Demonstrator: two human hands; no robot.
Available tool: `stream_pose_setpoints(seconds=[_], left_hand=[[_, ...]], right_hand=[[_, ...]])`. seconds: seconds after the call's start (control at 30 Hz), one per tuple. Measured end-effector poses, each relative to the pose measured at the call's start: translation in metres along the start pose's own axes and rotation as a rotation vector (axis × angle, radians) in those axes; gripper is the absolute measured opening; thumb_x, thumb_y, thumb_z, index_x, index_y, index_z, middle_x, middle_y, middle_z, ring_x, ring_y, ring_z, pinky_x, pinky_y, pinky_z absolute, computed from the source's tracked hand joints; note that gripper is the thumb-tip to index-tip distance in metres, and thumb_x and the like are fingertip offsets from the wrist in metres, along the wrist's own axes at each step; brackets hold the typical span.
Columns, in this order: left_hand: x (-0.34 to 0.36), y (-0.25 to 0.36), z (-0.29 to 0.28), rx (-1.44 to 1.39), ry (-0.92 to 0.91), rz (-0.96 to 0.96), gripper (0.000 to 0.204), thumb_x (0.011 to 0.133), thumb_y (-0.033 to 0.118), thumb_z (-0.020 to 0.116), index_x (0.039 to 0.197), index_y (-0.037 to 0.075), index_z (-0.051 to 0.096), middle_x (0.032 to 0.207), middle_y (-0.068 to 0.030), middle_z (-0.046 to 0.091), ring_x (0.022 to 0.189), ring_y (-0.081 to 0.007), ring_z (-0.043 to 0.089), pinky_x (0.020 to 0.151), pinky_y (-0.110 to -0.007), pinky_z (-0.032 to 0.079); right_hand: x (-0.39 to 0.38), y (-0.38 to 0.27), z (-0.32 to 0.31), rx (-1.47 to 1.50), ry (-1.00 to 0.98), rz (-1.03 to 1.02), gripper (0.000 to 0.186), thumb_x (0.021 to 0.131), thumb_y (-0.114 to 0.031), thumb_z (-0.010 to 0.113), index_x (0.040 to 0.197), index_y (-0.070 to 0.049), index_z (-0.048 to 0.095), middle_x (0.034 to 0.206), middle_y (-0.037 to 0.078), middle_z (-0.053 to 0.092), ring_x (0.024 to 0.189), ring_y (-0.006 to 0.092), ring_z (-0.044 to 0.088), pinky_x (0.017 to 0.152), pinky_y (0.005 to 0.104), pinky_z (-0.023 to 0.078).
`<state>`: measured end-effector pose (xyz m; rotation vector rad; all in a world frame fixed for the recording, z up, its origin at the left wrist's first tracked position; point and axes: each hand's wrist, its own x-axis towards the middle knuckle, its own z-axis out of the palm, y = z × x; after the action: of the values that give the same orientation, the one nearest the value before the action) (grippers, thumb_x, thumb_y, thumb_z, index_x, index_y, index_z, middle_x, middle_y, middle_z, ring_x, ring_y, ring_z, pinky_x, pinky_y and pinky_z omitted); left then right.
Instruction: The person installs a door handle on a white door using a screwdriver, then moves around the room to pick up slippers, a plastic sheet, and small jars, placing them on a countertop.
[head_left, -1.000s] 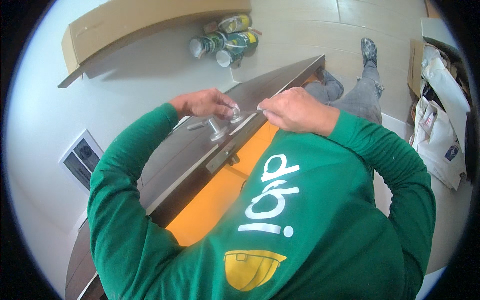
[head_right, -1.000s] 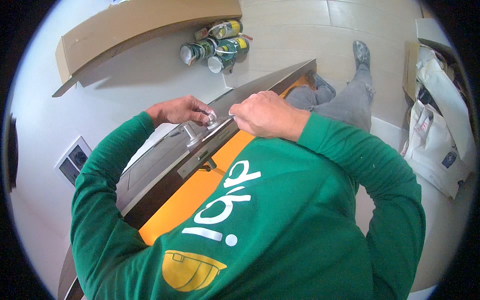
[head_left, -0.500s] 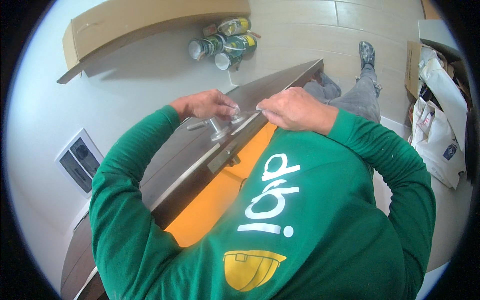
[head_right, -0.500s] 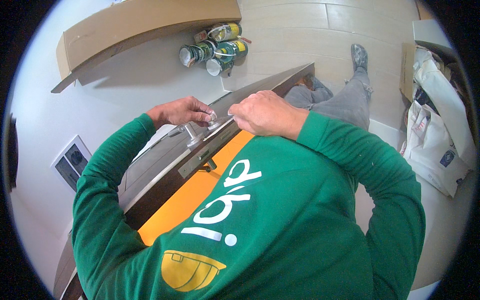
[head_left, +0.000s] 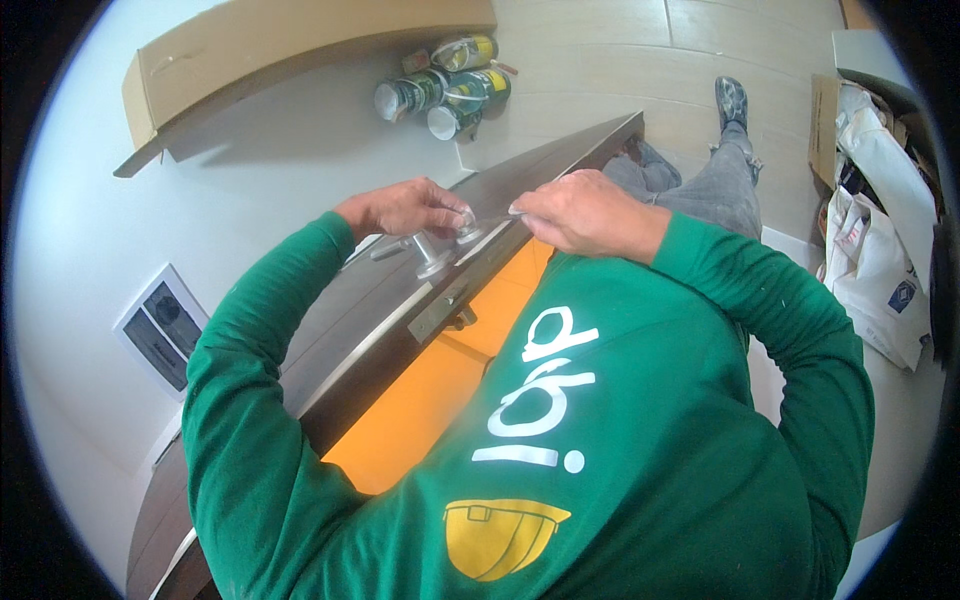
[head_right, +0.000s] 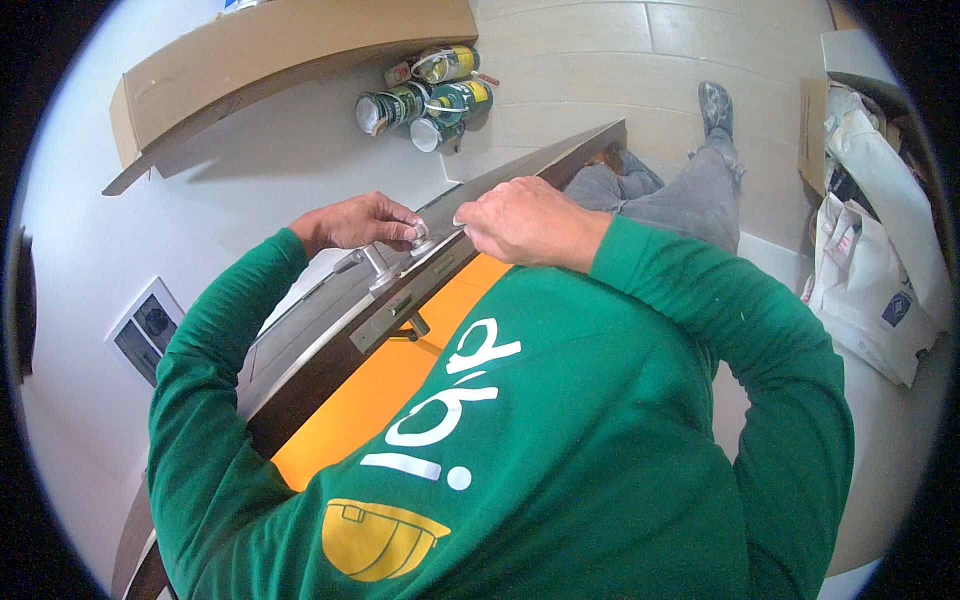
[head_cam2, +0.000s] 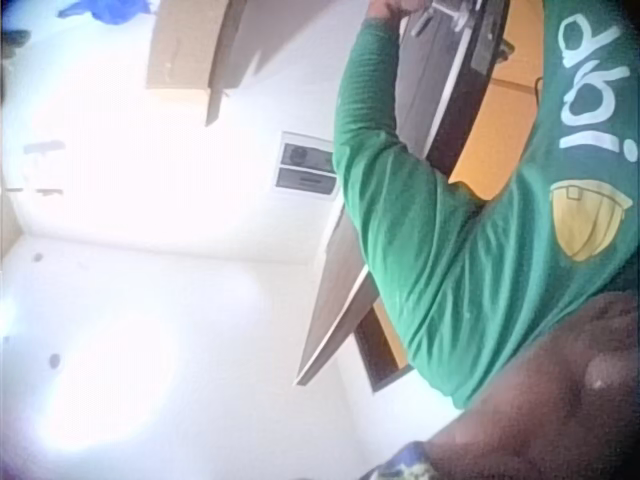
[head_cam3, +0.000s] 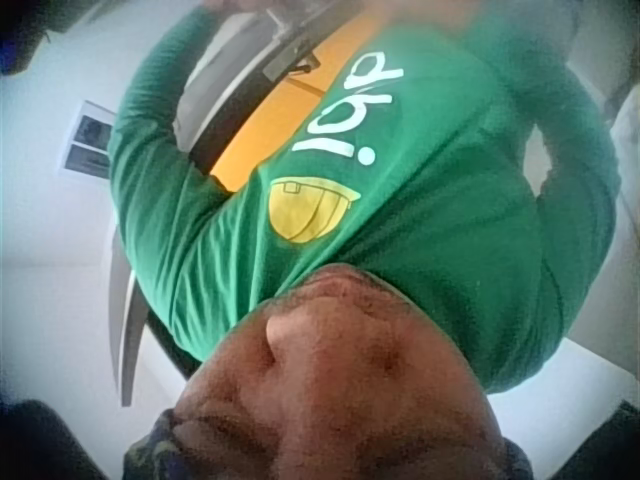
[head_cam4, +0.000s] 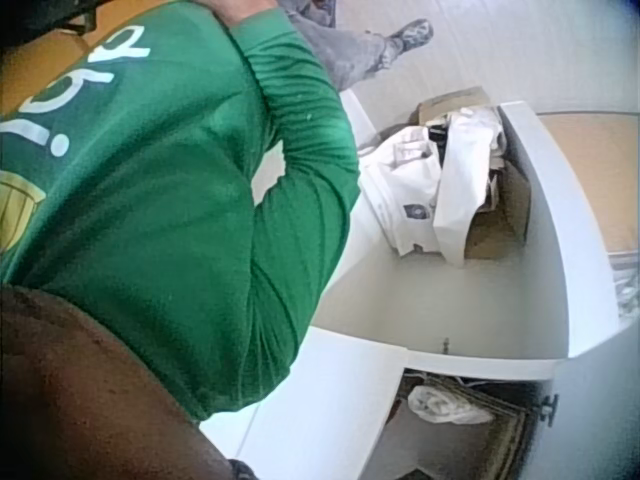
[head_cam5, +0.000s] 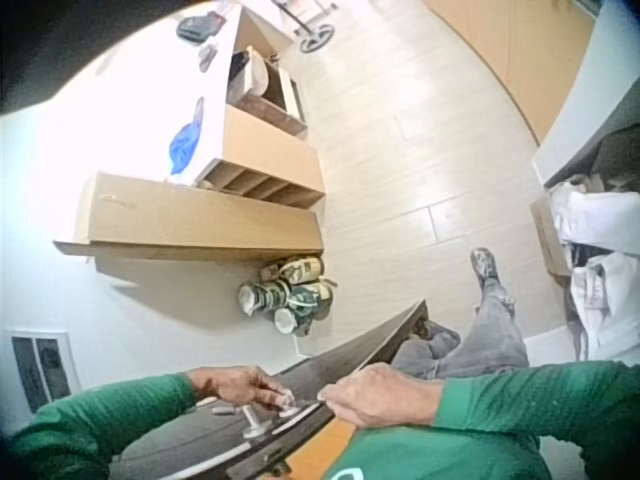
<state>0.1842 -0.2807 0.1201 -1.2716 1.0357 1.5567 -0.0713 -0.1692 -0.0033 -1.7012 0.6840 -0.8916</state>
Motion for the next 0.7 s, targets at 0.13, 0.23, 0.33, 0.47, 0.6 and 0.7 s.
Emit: stream_pose_setpoints(seconds=[0.13,0.23,0.33,0.47,0.6,0.7], left_hand=[[-0.0007,-0.0010,0.0012,-0.024,0.025,-0.014,0.041,0.098,0.029,0.066,0.131,0.005,0.065,0.109,-0.0049,0.072,0.098,-0.0151,0.066,0.094,-0.033,0.056],[-0.0012,-0.0018,0.0002,-0.023,0.035,-0.027,0.042,0.098,0.030,0.066,0.132,0.005,0.065,0.110,-0.0050,0.072,0.099,-0.0150,0.066,0.095,-0.033,0.056],[-0.0009,-0.0018,-0.0016,-0.022,0.024,-0.024,0.042,0.098,0.030,0.066,0.132,0.005,0.065,0.110,-0.0051,0.072,0.099,-0.0147,0.066,0.095,-0.033,0.056],[-0.0004,-0.0006,-0.0036,-0.021,0.018,-0.020,0.042,0.098,0.030,0.066,0.131,0.005,0.065,0.111,-0.0049,0.071,0.100,-0.0143,0.065,0.095,-0.033,0.056],[-0.0005,0.0011,-0.0049,-0.011,0.015,-0.013,0.041,0.098,0.030,0.066,0.131,0.005,0.065,0.111,-0.0048,0.071,0.100,-0.0144,0.065,0.095,-0.032,0.056],[-0.0007,0.0025,-0.0056,-0.017,0.013,-0.011,0.041,0.098,0.030,0.065,0.131,0.005,0.065,0.112,-0.0049,0.071,0.100,-0.0146,0.065,0.096,-0.032,0.056]], right_hand=[[0.0015,0.0017,0.0004,0.009,0.009,-0.007,0.021,0.087,-0.015,0.067,0.104,-0.004,0.071,0.085,0.017,0.071,0.078,0.0358,0.070,0.070,0.0455,0.056],[0.0025,0.0024,-0.0006,0.017,0.001,-0.002,0.021,0.087,-0.015,0.067,0.104,-0.004,0.071,0.086,0.017,0.071,0.079,0.0356,0.070,0.070,0.0454,0.056],[0.0027,0.0031,-0.0018,0.026,-0.008,0.001,0.021,0.087,-0.015,0.067,0.104,-0.004,0.070,0.086,0.016,0.071,0.080,0.0357,0.070,0.070,0.0455,0.056],[0.0032,0.0041,-0.0023,0.022,-0.012,0.011,0.020,0.087,-0.015,0.067,0.104,-0.004,0.070,0.085,0.016,0.071,0.080,0.0362,0.069,0.070,0.0457,0.056],[0.0049,0.0055,-0.0026,0.020,0.020,-0.005,0.020,0.086,-0.014,0.067,0.103,-0.004,0.070,0.085,0.016,0.070,0.079,0.0360,0.070,0.070,0.0454,0.056],[0.0055,0.0061,-0.0038,0.017,0.003,0.001,0.020,0.086,-0.014,0.068,0.103,-0.004,0.070,0.085,0.016,0.070,0.079,0.0357,0.070,0.070,0.0452,0.056]])
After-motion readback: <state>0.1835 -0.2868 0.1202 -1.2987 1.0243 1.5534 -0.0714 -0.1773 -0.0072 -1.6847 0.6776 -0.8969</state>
